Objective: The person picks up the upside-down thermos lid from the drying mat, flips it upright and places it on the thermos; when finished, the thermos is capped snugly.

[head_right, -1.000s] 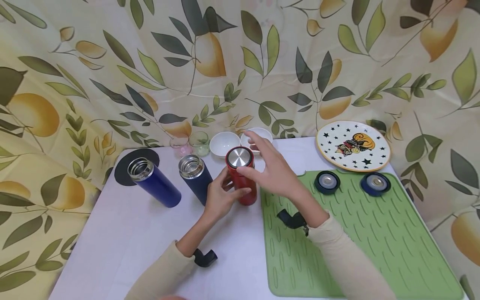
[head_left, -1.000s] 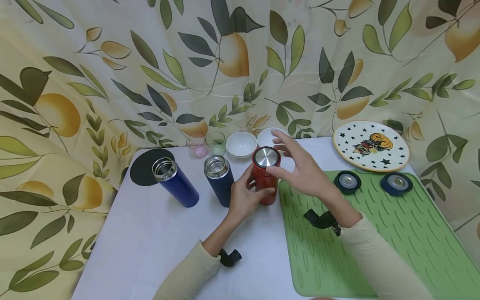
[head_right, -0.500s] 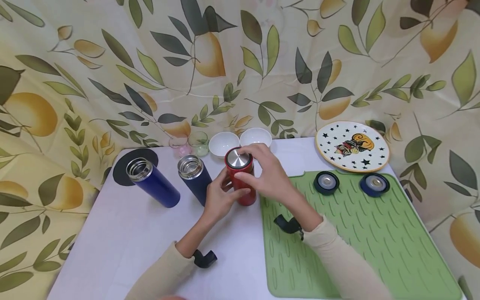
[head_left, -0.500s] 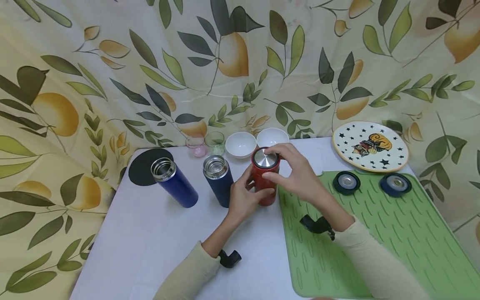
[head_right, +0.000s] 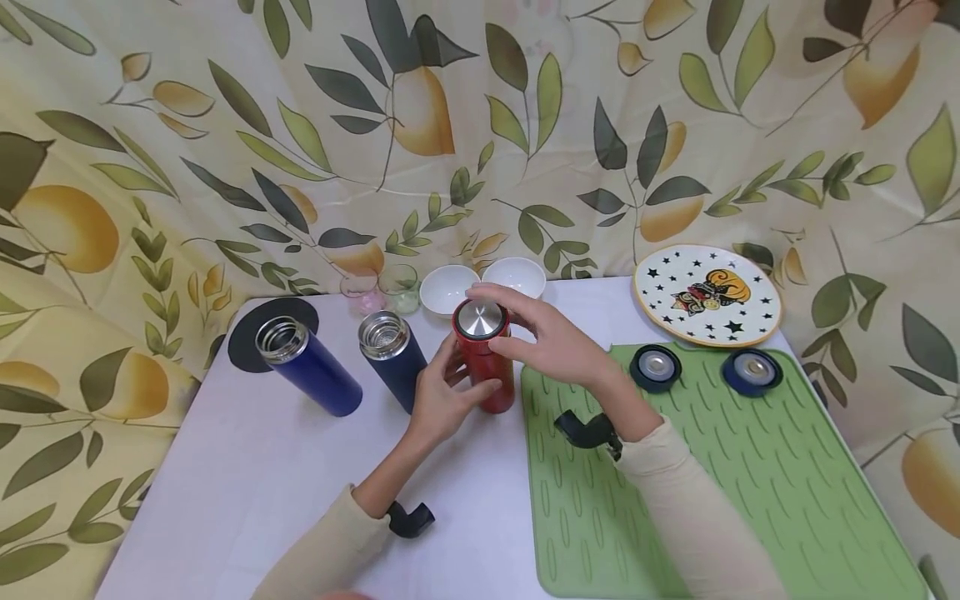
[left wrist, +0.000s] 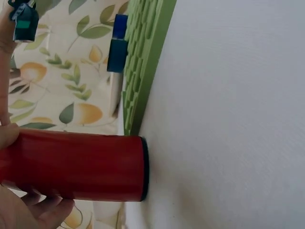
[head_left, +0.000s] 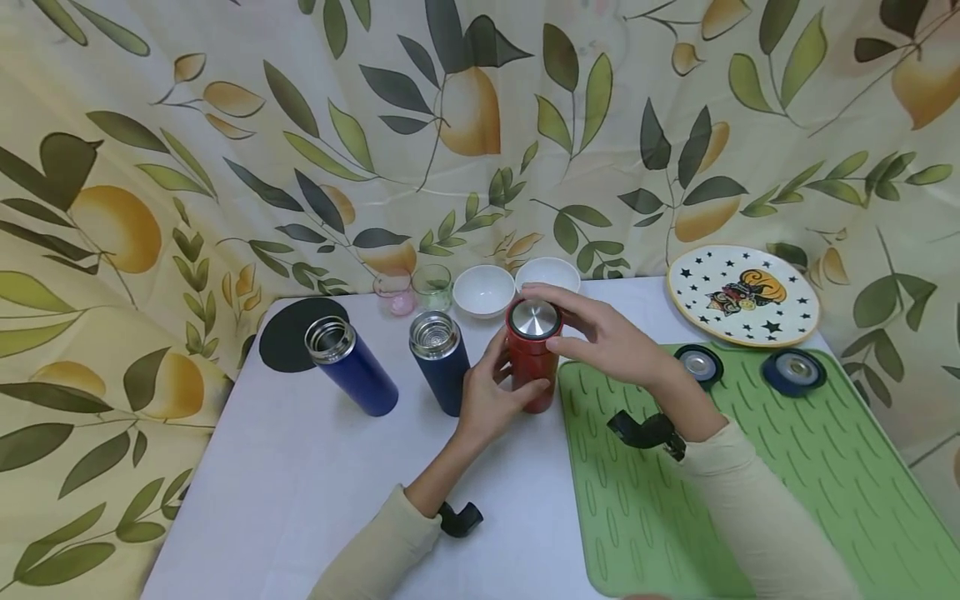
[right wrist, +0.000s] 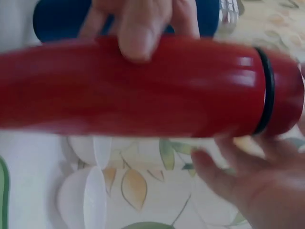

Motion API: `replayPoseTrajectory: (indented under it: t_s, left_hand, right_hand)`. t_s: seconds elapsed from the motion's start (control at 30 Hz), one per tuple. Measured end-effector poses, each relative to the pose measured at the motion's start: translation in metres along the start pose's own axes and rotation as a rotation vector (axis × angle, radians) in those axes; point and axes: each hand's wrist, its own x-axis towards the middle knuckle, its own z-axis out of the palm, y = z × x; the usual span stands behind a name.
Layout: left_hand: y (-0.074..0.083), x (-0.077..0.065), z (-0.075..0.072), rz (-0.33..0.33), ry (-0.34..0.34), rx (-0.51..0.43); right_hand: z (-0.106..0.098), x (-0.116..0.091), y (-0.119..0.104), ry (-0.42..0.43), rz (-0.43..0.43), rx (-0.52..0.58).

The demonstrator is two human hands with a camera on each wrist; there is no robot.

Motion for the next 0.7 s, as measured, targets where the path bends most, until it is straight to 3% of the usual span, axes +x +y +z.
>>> replayPoseTrajectory:
  t_s: [0.1, 0.17, 0.23, 0.4, 0.47, 0.57, 0.7]
  left_hand:
    - [0.012, -0.002, -0.004, 0.011, -0.017, -0.021]
    - [0.015, -0.002, -0.006, 0.023, -0.018, -0.031]
    - [0.016, -0.002, -0.006, 0.029, -0.016, -0.033]
    - [0.018, -0.003, -0.008, 0.030, -0.009, -0.019]
    - [0.018, -0.003, -0.008, 0.026, -0.007, -0.015]
    - [0.018, -0.003, -0.008, 0.016, -0.007, -0.018]
    - [0.018, -0.002, -0.008, 0.007, -0.018, -0.029]
  right_hand:
    - [-0.003, 0.000, -0.010, -0.055, 0.024, 0.001]
    - [-0.001, -0.001, -0.013, -0.019, 0.025, -0.043]
    - [0.006, -0.002, -0.015, 0.065, 0.014, -0.114]
    - [0.033, -0.001, 0.007, 0.366, 0.001, -0.367]
    - [0.039, -0.001, 0.014, 0.423, 0.022, -0.414]
    - [0.034, -0.001, 0.011, 0.389, 0.038, -0.327]
    - [0.008, 0.001, 0.013, 0.162, 0.015, -0.070]
